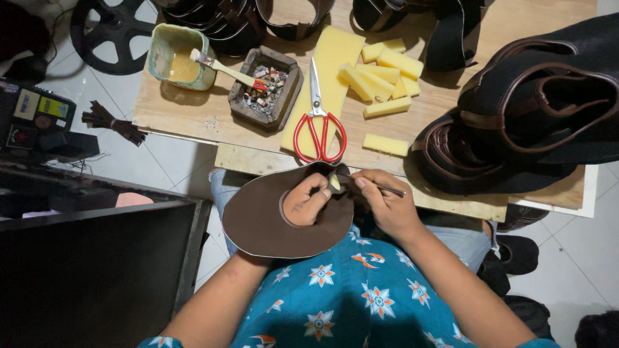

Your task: The person inserts yellow foam pieces into brown sandal uppers, trims excess foam with scissors, and uses a metal tool to press and shape the foam along the inner edges. The person repeats this process on multiple uppers, placing finished pieces aside on the table.

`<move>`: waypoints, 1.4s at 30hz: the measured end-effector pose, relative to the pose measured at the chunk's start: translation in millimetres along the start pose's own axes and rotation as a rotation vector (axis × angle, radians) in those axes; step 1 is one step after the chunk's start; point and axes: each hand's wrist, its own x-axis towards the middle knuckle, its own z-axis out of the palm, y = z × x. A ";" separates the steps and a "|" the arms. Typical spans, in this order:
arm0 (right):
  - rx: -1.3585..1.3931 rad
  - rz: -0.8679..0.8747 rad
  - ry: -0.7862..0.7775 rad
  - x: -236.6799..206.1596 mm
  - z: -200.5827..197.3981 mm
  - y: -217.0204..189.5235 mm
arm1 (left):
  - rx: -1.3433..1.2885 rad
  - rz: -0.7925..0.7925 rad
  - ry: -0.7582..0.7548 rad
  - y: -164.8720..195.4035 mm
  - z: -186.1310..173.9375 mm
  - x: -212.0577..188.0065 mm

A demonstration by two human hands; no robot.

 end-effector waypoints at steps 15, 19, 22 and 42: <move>0.006 0.054 0.066 -0.6 2.0 0.2 | -0.147 0.038 0.043 -0.9 1.4 8.2; 0.000 -0.123 0.005 4.8 3.7 9.6 | 0.445 0.328 -0.014 1.7 -7.7 -2.3; 0.087 0.030 -0.035 7.5 0.1 15.3 | 0.185 0.246 -0.023 -1.4 -4.3 -0.1; 0.713 0.390 0.111 8.5 -6.3 20.4 | -0.438 0.176 -0.079 57.0 -6.2 -6.8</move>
